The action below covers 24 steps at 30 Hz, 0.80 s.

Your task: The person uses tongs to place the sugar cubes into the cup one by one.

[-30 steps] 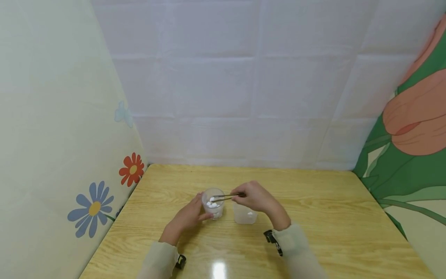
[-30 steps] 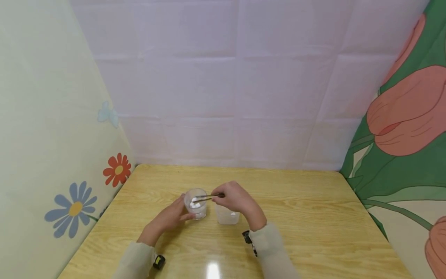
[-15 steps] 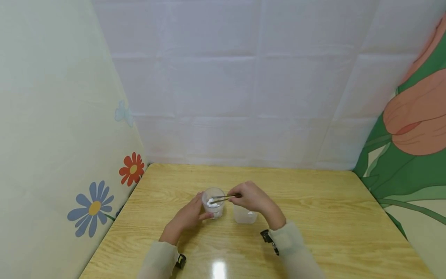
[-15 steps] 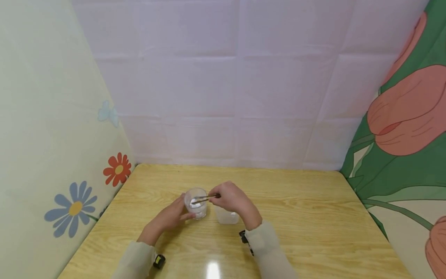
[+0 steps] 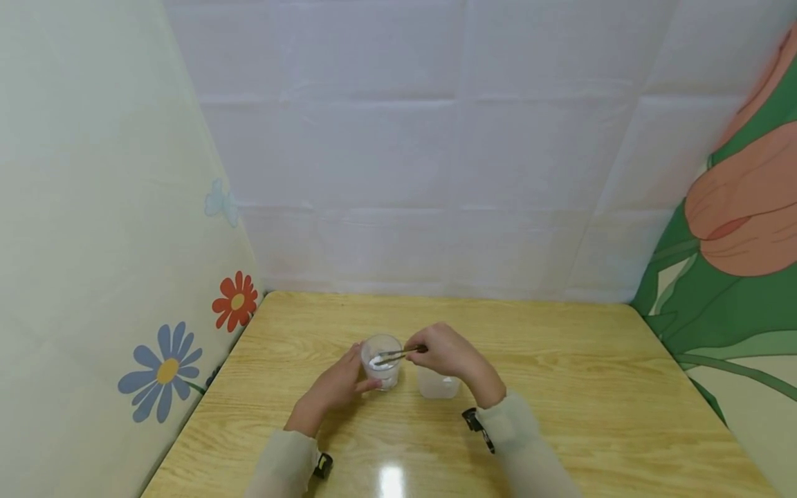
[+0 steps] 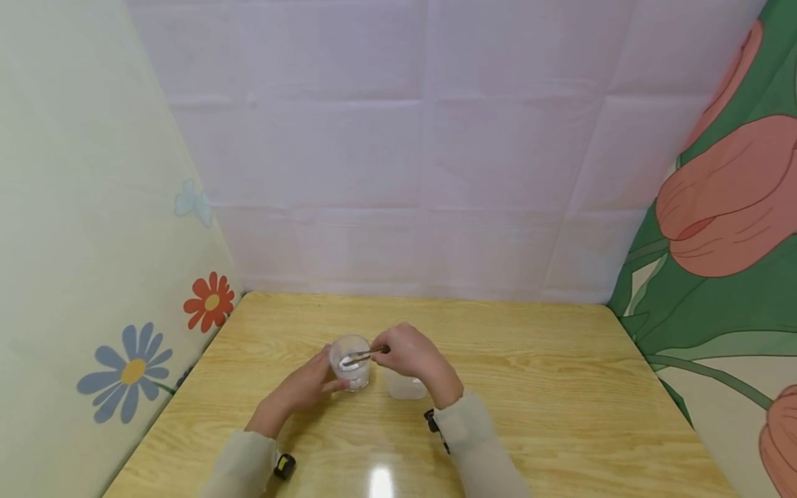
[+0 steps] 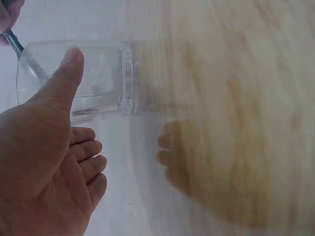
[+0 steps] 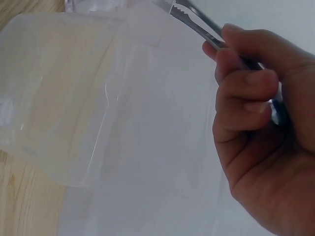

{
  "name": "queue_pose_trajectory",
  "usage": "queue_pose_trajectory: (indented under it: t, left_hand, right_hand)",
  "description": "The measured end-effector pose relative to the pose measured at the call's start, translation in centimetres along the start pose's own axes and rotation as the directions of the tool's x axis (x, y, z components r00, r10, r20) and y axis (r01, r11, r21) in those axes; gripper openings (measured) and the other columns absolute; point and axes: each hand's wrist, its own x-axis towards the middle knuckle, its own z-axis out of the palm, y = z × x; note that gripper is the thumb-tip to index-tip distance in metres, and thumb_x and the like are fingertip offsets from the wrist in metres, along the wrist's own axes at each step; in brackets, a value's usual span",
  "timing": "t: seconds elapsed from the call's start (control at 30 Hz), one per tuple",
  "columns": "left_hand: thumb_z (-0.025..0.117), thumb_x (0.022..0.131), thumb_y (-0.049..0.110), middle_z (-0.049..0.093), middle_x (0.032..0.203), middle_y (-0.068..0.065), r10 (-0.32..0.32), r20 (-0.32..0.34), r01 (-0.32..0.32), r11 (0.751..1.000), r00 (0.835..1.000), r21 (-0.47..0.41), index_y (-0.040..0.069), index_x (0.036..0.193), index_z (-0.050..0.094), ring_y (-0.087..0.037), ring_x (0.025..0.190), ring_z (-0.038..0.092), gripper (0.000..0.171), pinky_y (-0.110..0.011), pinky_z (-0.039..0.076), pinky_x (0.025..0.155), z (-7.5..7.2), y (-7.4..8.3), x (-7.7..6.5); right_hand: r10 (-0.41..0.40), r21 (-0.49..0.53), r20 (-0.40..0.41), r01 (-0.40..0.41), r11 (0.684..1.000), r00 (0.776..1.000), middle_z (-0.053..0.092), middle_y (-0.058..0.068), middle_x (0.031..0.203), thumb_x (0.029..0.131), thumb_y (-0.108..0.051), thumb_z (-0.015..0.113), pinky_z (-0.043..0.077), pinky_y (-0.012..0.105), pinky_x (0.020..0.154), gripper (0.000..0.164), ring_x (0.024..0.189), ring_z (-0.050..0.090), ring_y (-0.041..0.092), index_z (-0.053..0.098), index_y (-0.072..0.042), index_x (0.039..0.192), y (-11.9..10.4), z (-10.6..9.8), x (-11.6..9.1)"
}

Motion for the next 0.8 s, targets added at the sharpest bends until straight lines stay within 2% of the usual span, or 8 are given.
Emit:
queue_pose_trajectory:
  t: [0.27,0.57,0.8]
  left_hand:
    - [0.065,0.094,0.051,0.032,0.163,-0.018,-0.001,0.003,0.001,1.000,1.000,0.000,0.003,0.159,0.027,-0.040,0.151,0.025,0.090,-0.056,0.030,0.119,0.01,0.03,-0.03]
    - [0.065,0.095,0.051,0.032,0.162,-0.019,-0.010,0.001,0.010,1.000,1.000,0.023,0.001,0.159,0.026,-0.040,0.150,0.028,0.090,-0.055,0.032,0.118,-0.18,0.30,-0.06]
    - [0.065,0.095,0.050,0.032,0.163,-0.016,-0.004,0.004,0.004,1.000,1.000,0.015,0.004,0.160,0.027,-0.039,0.151,0.026,0.089,-0.055,0.032,0.119,-0.19,0.30,-0.10]
  right_hand:
    - [-0.027,-0.044,0.013,0.027,0.999,1.000,0.075,0.000,0.083,0.094,-0.009,0.072,0.048,0.022,0.059,0.010,0.062,0.054,0.002,0.080,-0.006,0.098,0.08,0.26,0.32]
    - [0.004,-0.050,0.013,-0.003,0.999,1.000,0.076,0.002,0.088,0.094,-0.011,0.072,0.049,0.022,0.059,0.012,0.063,0.056,0.002,0.080,-0.005,0.102,0.01,-0.12,0.16]
    - [0.001,-0.040,0.015,0.000,0.999,1.000,0.077,0.003,0.091,0.095,-0.011,0.071,0.051,0.024,0.060,0.013,0.067,0.060,0.004,0.079,-0.005,0.104,0.08,-0.73,-0.28]
